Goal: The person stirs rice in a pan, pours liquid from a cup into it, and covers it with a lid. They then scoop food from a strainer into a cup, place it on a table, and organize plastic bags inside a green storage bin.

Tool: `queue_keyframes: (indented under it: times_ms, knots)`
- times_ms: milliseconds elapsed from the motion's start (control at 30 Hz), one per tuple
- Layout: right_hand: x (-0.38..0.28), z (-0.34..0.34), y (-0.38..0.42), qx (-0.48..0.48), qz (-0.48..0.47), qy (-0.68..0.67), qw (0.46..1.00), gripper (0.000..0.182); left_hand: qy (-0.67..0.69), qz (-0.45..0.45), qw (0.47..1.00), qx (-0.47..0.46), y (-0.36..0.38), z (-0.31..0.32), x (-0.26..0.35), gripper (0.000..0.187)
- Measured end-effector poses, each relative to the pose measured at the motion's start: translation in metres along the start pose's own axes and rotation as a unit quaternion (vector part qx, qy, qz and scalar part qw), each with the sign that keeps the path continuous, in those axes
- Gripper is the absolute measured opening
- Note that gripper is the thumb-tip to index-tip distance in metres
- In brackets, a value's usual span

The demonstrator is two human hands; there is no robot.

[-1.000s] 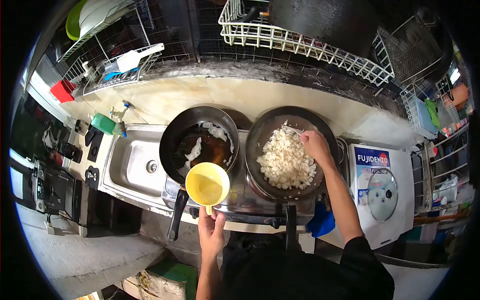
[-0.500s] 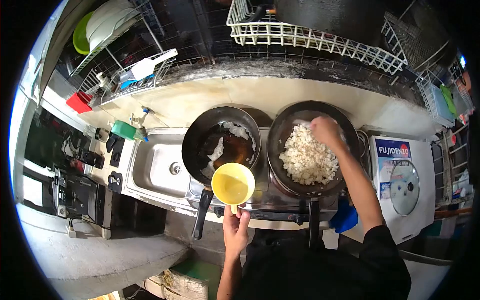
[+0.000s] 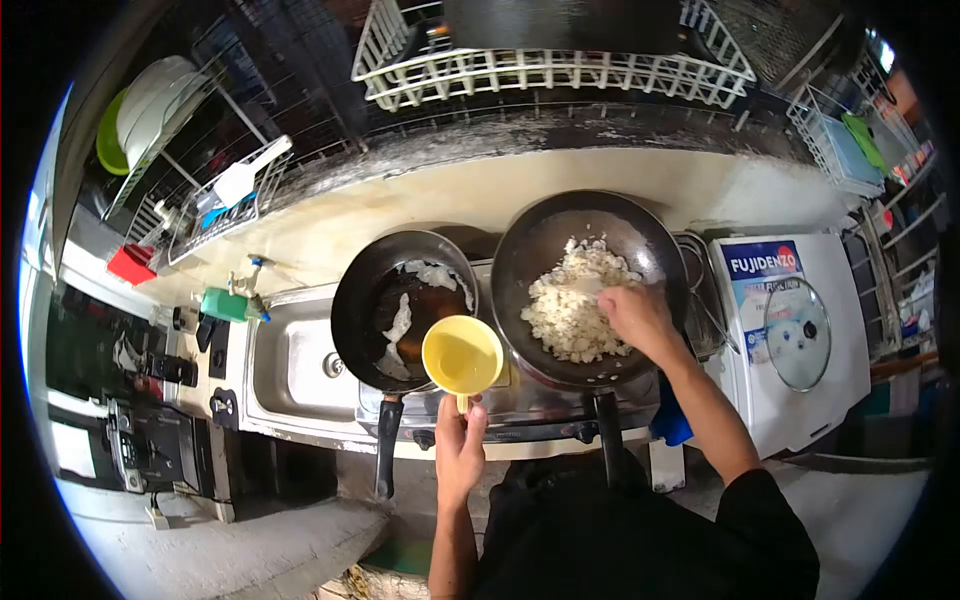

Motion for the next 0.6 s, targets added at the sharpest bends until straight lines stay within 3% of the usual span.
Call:
queue_keyframes:
  times_ms: [100, 167, 233, 300, 367, 433, 500, 600]
  knots:
    - [0.034, 0.039, 0.004, 0.002, -0.056, -0.003, 0.998, 0.017, -0.105, 0.019, 0.994, -0.019, -0.038, 0.023, 0.01, 0.021]
    - [0.032, 0.014, 0.003, -0.022, -0.04, -0.015, 0.999, 0.017, -0.245, 0.128, 0.961, -0.014, -0.065, 0.04, 0.017, 0.024]
    - [0.033, -0.017, 0.006, 0.04, -0.024, -0.087, 0.995, 0.016, -0.288, 0.198, 0.937, 0.011, -0.093, 0.058, 0.018, 0.026]
    - [0.056, -0.033, 0.0, 0.099, 0.014, -0.006, 0.995, 0.018, -0.407, 0.232, 0.883, 0.016, -0.121, 0.075, 0.028, 0.025]
    - [0.078, -0.045, -0.008, 0.063, 0.076, 0.079, 0.992, 0.024, -0.518, 0.301, 0.801, 0.017, -0.155, 0.088, 0.019, 0.027]
    - [0.089, -0.046, -0.009, 0.095, 0.083, 0.097, 0.987, 0.025, -0.611, 0.305, 0.73, -0.034, -0.179, 0.096, 0.004, 0.032]
    - [0.079, -0.044, -0.009, 0.027, 0.125, 0.073, 0.989, 0.023, -0.627, 0.258, 0.711, -0.186, -0.185, 0.109, -0.005, 0.036]
    - [0.05, -0.008, -0.019, -0.041, 0.041, 0.03, 0.998, 0.018, -0.599, 0.29, 0.715, -0.215, -0.181, 0.142, -0.007, 0.031]
Point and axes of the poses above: each hand's wrist, its own y-axis away from the middle knuckle, its own z-axis out of the palm, x = y × z, the point moved 1 cm from there along -y, towards the middle knuckle, and after that the axes turned 5 degrees about -z, right-handed, at the moved point
